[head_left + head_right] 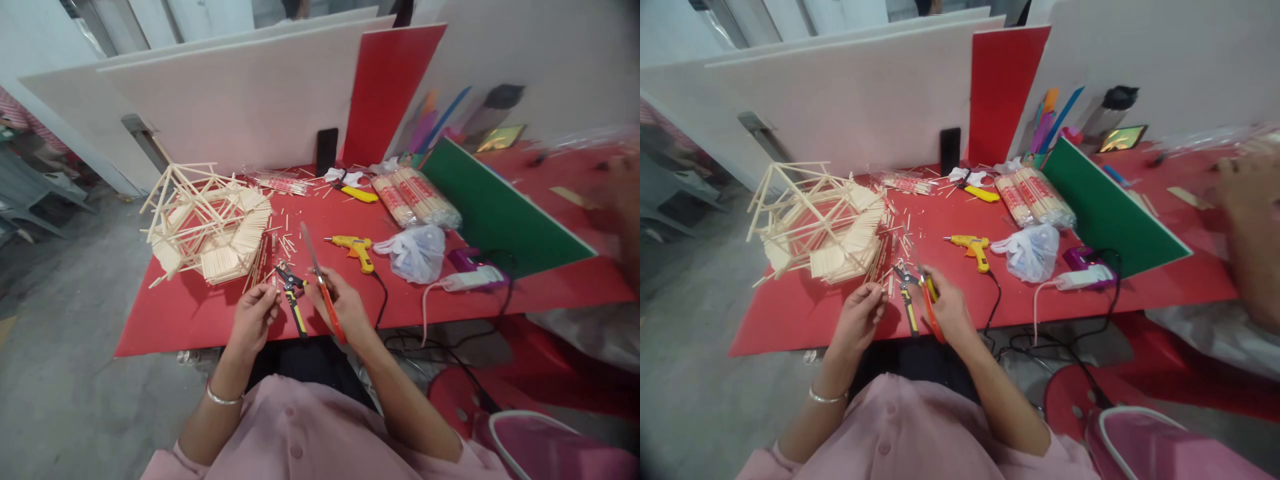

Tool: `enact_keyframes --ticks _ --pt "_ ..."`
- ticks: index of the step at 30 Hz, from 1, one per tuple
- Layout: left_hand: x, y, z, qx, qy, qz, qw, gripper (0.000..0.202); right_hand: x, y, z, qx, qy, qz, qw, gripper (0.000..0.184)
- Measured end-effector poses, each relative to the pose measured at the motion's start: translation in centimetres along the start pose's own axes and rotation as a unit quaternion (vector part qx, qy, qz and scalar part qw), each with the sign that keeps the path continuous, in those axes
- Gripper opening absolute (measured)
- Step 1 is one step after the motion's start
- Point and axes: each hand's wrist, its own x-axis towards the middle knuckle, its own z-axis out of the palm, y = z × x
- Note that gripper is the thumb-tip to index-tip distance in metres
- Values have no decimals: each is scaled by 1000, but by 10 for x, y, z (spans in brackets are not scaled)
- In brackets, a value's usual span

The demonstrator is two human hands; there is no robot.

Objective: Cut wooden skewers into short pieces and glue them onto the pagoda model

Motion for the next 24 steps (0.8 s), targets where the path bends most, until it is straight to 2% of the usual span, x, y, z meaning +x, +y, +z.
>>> enact_keyframes --ticks 4,7,9,16,20,24 --pt "2 2 1 -61 -39 -15 997 37 -19 7 -9 -131 -86 -79 985 49" --pt "2 0 1 -93 -66 -30 993 33 -32 12 -8 -175 -86 -157 968 58" --pt "2 -1 2 -101 -73 -40 991 32 -36 14 -6 -184 -75 -182 963 58" --pt "-3 1 10 -80 -47 -48 995 27 -36 13 0 -251 -61 -178 950 46" --pt "-3 0 9 -78 -39 -59 994 27 -36 14 3 -231 -62 -189 953 47" --pt "-4 -1 6 -80 -25 -57 995 28 -37 14 5 -216 -81 -170 958 46"
